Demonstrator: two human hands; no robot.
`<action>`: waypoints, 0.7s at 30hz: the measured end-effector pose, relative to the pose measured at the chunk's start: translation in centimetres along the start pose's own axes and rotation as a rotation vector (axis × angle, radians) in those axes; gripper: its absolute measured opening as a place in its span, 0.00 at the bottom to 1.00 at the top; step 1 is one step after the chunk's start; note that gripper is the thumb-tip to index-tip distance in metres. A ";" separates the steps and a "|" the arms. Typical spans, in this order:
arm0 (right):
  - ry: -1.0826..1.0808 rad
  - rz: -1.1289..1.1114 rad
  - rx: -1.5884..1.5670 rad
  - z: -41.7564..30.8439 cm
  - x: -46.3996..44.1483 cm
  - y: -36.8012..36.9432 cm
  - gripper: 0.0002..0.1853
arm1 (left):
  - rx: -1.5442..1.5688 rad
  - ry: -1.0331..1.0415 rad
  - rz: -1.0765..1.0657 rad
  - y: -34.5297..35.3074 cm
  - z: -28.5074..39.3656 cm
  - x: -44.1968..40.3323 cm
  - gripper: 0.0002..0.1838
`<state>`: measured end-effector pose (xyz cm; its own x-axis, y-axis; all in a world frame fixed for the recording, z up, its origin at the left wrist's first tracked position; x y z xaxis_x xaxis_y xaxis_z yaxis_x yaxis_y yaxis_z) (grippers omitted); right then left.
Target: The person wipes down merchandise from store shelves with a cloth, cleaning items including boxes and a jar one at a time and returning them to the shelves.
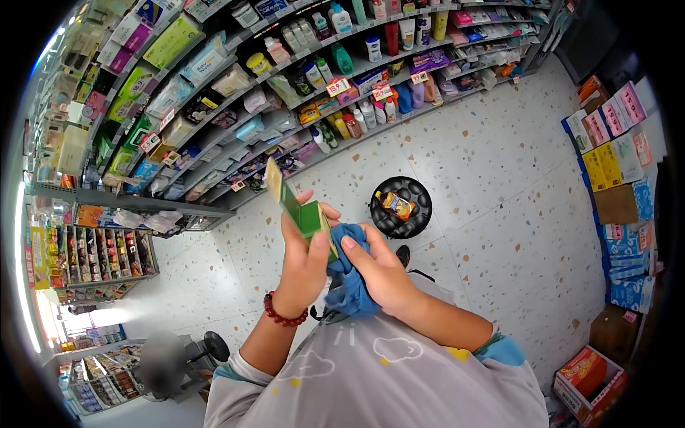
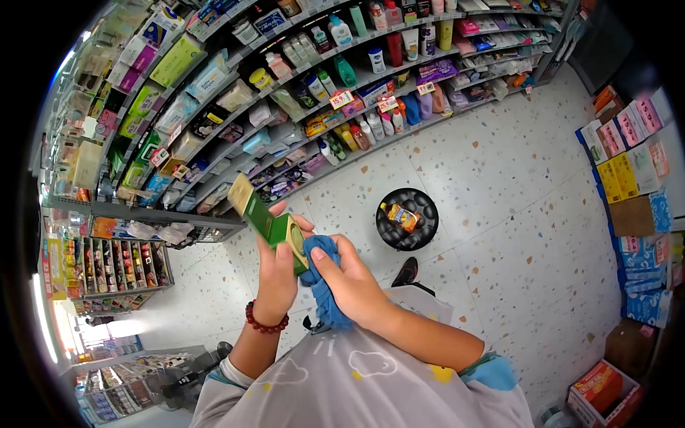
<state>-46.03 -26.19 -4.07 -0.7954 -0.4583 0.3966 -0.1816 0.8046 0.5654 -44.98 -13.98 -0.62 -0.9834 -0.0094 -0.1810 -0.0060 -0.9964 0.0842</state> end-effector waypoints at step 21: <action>-0.767 -0.131 1.377 -9.5 -1.8 -1.9 0.13 | 0.671 -0.782 -0.326 1.0 -2.2 2.4 0.37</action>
Point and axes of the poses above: each hand's wrist, its own x-axis away from the middle knuckle, its own y-axis out of the palm, z = x × y, the point moved 5 cm from there along -x, towards the middle knuckle, and after that the axes turned 10 degrees about x, right-handed, at the moved point
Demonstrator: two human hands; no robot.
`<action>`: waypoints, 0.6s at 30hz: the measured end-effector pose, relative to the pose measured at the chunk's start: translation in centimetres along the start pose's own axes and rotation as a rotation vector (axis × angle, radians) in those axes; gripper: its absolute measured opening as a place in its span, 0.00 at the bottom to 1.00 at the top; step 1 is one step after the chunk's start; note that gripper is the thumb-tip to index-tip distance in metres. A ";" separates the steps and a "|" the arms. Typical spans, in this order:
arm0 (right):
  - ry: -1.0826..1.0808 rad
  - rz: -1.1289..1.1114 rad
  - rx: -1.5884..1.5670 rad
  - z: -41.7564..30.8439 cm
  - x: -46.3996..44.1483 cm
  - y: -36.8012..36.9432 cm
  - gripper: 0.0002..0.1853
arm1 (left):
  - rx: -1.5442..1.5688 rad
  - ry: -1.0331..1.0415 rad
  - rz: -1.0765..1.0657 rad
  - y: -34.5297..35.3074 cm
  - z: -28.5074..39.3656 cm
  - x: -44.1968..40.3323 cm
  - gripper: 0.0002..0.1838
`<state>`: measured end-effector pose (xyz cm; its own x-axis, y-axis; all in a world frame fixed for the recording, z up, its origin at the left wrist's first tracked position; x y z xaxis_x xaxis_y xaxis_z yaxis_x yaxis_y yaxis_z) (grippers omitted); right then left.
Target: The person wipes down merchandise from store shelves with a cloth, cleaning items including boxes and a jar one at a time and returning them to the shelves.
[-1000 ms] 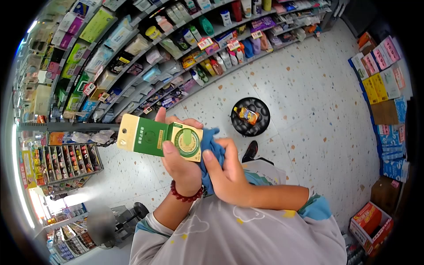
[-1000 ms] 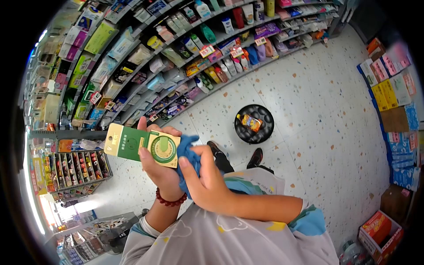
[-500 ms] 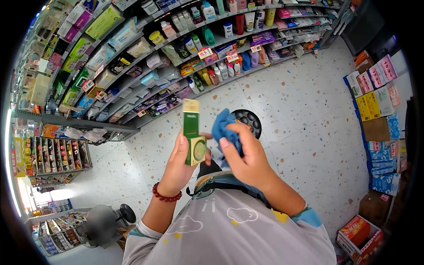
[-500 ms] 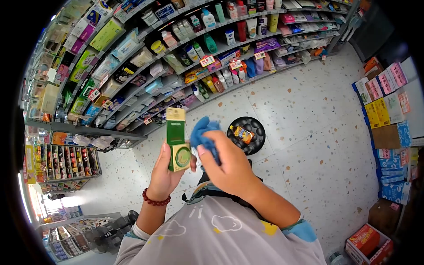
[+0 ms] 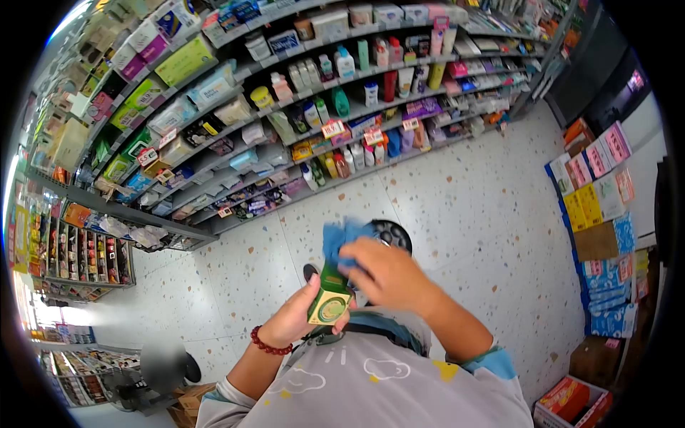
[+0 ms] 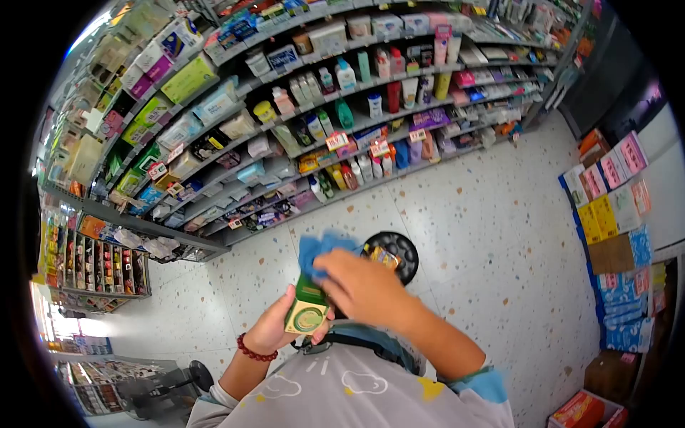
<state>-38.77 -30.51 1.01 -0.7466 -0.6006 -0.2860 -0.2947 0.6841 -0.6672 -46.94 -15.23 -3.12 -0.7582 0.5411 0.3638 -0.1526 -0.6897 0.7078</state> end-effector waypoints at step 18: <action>0.208 0.180 0.071 -4.1 -4.1 0.3 0.10 | 0.302 0.149 0.048 -3.7 6.7 -2.3 0.24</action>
Point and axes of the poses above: each hand's wrist, its own x-axis away from the middle knuckle, its own y-axis out of the palm, z = x × y, the point moved 5 cm from there along -x, towards the middle knuckle, and after that the axes turned 10 degrees about x, right-handed, at the moved point
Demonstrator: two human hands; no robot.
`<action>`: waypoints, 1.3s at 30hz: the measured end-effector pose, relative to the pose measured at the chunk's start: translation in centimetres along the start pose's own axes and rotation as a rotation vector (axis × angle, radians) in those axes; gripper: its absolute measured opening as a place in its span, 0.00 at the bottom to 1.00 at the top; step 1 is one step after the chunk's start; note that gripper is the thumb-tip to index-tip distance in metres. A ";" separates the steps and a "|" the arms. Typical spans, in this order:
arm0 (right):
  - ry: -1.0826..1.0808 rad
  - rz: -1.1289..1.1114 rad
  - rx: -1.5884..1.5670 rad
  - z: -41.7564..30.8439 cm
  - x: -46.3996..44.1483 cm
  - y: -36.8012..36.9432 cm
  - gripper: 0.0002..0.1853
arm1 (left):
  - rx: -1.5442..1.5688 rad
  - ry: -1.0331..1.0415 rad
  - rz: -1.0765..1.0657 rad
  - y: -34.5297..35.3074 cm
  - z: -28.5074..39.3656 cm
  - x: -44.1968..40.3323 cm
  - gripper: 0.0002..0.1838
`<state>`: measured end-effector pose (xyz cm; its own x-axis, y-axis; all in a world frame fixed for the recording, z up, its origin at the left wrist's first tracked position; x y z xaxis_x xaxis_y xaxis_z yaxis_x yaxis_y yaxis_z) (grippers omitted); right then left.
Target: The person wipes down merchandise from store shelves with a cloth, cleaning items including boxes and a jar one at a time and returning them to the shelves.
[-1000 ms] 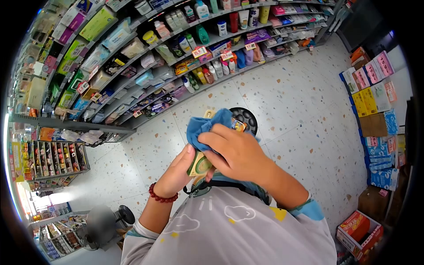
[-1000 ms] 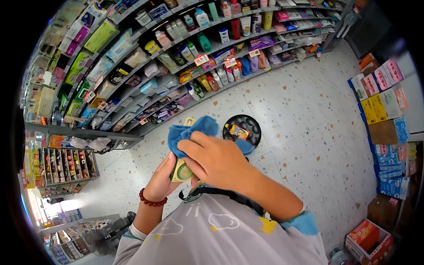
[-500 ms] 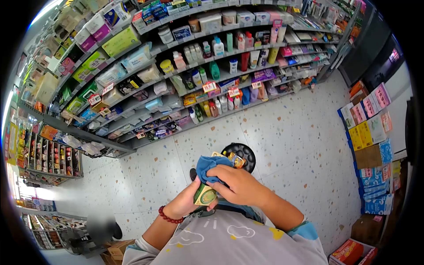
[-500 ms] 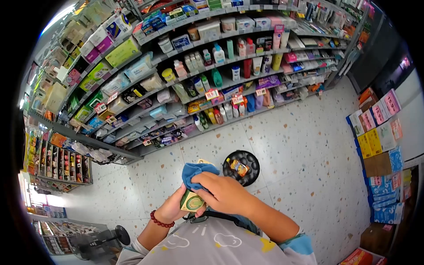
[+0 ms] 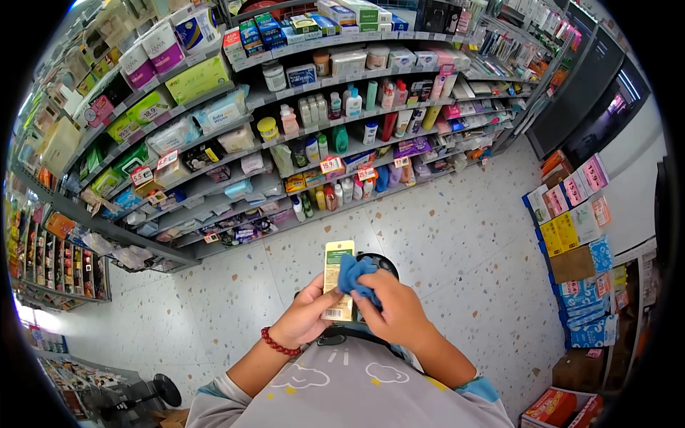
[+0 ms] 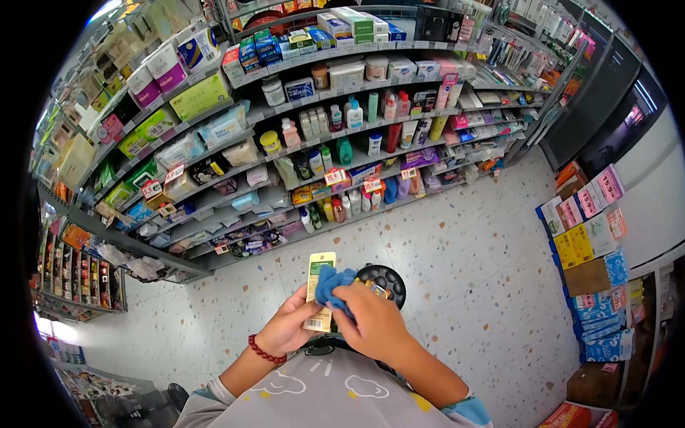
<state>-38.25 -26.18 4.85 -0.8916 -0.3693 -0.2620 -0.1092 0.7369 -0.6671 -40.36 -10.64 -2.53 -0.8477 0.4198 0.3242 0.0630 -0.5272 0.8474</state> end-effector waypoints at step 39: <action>-0.299 -0.090 0.382 -5.9 -3.4 11.4 0.15 | 0.093 -0.054 0.008 -5.6 6.0 0.5 0.39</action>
Point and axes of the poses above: each hand's wrist, its own x-axis away from the middle knuckle, its own y-axis out of the palm, z = x × y, the point moved 5 cm from there along -x, towards the middle knuckle, and after that the axes turned 10 degrees about x, right-handed, at the moved point
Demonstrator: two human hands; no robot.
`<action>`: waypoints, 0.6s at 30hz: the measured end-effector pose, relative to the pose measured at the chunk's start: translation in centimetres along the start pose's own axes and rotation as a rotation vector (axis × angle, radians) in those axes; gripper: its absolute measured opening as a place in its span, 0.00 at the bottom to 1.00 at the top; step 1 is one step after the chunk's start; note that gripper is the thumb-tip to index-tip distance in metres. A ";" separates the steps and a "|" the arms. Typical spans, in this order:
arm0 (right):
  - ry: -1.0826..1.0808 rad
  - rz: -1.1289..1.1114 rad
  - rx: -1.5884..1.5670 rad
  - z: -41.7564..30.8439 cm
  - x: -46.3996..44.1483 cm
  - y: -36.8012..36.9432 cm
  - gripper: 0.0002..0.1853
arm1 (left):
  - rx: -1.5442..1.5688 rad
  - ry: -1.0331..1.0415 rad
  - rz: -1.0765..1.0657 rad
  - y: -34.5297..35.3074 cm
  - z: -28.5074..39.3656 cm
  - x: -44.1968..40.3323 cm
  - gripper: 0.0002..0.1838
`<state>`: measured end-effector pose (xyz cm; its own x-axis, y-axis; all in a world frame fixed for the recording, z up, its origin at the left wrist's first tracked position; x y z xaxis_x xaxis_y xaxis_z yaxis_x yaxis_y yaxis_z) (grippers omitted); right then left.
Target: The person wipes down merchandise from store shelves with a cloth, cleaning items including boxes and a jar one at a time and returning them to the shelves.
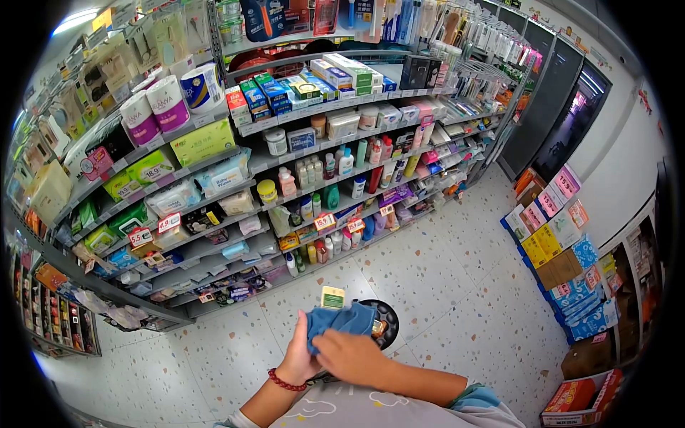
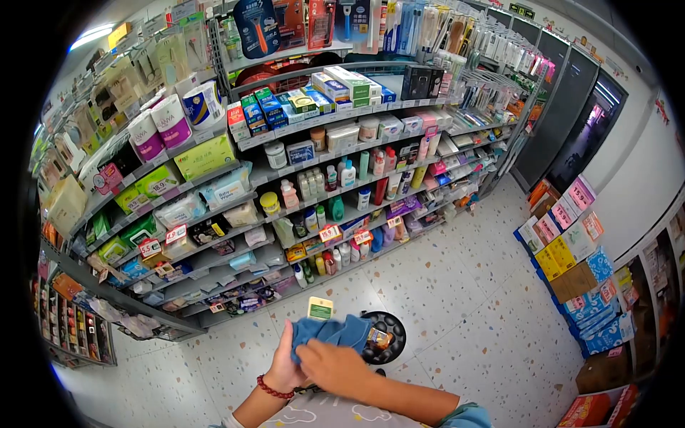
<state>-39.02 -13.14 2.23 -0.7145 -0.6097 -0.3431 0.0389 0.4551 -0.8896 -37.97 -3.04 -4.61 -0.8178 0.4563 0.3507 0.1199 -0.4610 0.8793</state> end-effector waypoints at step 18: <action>0.218 -0.078 0.107 4.0 -1.2 1.1 0.13 | -0.264 0.026 -0.036 0.3 0.0 1.4 0.43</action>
<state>-35.30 -14.52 0.50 -0.8516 -0.4807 -0.2091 0.0430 0.3335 -0.9418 -39.12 -2.54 -3.84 -0.8336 0.4578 0.3089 -0.0582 -0.6290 0.7752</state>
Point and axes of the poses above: each hand's wrist, its own x-axis away from the middle knuckle, its own y-axis out of the palm, z = x × y, the point moved 5 cm from there along -x, towards the middle knuckle, and after that the axes turned 10 degrees about x, right-handed, at the moved point
